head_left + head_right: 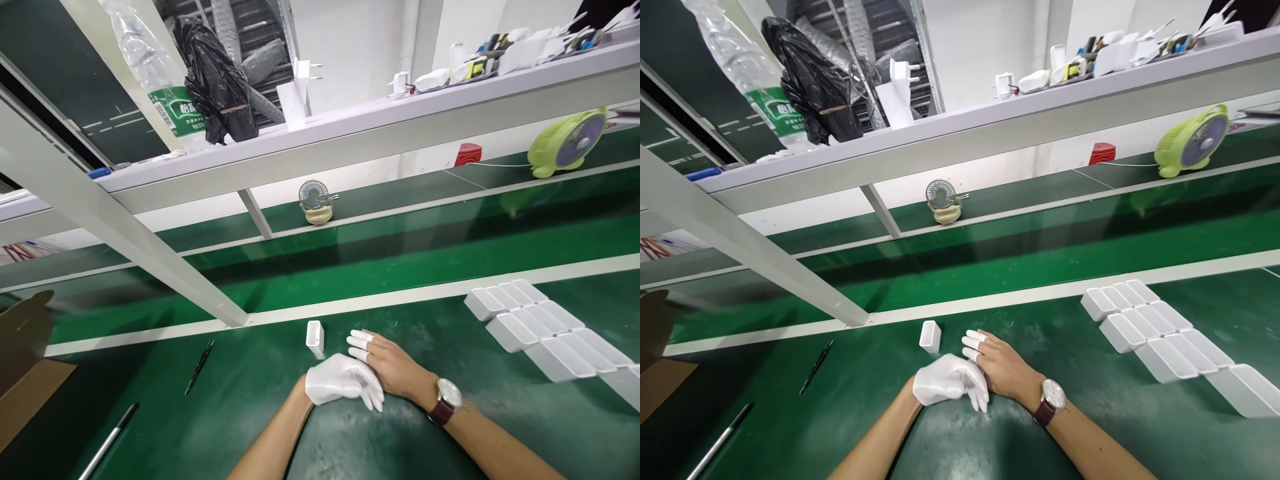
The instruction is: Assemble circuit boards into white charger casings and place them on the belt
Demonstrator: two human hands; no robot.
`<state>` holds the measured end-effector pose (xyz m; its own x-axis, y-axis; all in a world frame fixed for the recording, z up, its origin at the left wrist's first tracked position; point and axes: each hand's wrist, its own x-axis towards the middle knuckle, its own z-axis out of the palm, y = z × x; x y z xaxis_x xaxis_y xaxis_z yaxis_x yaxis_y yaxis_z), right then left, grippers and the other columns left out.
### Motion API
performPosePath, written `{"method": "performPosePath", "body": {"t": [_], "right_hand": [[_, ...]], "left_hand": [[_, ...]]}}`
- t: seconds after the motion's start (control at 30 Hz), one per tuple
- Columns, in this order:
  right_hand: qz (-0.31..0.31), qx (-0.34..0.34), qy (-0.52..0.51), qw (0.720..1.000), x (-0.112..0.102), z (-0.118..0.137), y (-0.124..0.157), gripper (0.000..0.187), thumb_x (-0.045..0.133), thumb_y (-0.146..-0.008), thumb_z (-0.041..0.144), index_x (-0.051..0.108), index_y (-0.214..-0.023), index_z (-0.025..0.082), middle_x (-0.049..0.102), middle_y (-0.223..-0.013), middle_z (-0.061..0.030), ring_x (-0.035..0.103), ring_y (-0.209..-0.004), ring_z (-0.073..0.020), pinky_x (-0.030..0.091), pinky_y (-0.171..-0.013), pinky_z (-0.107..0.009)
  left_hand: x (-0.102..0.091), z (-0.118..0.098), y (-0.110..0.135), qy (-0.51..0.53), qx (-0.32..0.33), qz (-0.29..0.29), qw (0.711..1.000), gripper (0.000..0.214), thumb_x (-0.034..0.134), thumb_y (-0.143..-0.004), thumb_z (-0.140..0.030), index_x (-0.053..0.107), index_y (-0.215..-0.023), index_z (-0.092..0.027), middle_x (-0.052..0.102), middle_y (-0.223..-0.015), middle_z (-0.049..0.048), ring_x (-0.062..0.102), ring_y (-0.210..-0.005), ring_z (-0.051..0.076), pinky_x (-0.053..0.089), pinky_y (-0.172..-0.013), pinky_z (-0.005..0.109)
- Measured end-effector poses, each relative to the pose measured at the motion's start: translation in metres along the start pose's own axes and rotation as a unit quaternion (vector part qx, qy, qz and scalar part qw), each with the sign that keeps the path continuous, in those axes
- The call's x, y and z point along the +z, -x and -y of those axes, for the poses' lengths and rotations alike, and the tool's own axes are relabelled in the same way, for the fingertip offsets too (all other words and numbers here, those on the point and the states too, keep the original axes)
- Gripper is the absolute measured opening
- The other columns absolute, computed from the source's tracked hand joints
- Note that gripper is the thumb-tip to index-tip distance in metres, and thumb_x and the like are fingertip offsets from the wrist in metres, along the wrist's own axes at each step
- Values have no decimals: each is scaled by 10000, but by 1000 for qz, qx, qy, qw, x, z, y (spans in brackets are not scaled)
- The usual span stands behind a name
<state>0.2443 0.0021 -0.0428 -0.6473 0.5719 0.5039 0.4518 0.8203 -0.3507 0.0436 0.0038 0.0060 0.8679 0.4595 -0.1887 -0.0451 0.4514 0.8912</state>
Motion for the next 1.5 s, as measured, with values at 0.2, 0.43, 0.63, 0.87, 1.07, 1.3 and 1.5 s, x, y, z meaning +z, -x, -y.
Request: {"method": "performPosePath", "body": {"t": [0.2, 0.43, 0.63, 0.87, 1.07, 1.3, 1.5], "right_hand": [[42, 4, 29, 999, 10, 6, 5, 308, 532, -968, 135, 636, -1258, 136, 583, -1407, -179, 444, -1411, -319, 380, -1182, -555], [68, 18, 2, 998, 2, 8, 3, 386, 531, -955, 154, 588, -1337, 144, 528, -1469, -170, 410, -1435, -311, 354, -1206, -537], [83, 16, -19, 996, -3, 5, 1, 507, 552, -970, 253, 475, -1459, 144, 475, -1511, -177, 373, -1452, -327, 340, -1211, -543], [87, 14, -24, 996, -1, 1, 3, 550, 536, -991, 307, 415, -1503, 147, 443, -1531, -191, 310, -1484, -317, 266, -1231, -564], [83, 25, -44, 995, -1, 0, 4, 517, 527, -992, 288, 442, -1487, 162, 455, -1528, -174, 314, -1486, -297, 226, -1246, -550], [94, 35, -57, 993, -4, 1, 0, 503, 531, -991, 334, 476, -1463, 168, 474, -1515, -168, 347, -1470, -304, 215, -1247, -559], [95, 46, -54, 993, -5, 2, 0, 483, 516, -998, 318, 483, -1458, 173, 471, -1521, -156, 347, -1471, -291, 215, -1252, -541]], "left_hand": [[-15, 21, 2, 34, -40, 108, 993, 740, 813, -697, -528, 664, -1276, -92, 713, -1080, 188, 720, -885, 305, 537, -794, 432], [-16, 27, 2, 81, -38, 95, 991, 693, 811, -724, -493, 654, -1274, -103, 707, -1052, 194, 727, -889, 297, 535, -820, 468], [-9, 29, 1, 69, -29, 39, 996, 605, 808, -744, -493, 697, -1196, -108, 718, -977, 187, 735, -817, 263, 560, -753, 408], [-5, 28, 2, 83, -26, 14, 996, 583, 817, -749, -475, 705, -1172, -90, 726, -964, 204, 739, -820, 260, 572, -755, 397], [-3, 26, 3, 86, -32, -2, 996, 564, 827, -747, -453, 714, -1151, -77, 730, -951, 208, 741, -809, 258, 571, -756, 393], [-5, 25, 6, 63, -50, -5, 997, 663, 858, -687, -493, 695, -1187, -87, 733, -1032, 216, 736, -921, 324, 546, -852, 472], [-6, 27, 6, 66, -59, 3, 996, 678, 840, -681, -545, 700, -1184, -111, 740, -1015, 204, 738, -902, 338, 539, -843, 498]]}}
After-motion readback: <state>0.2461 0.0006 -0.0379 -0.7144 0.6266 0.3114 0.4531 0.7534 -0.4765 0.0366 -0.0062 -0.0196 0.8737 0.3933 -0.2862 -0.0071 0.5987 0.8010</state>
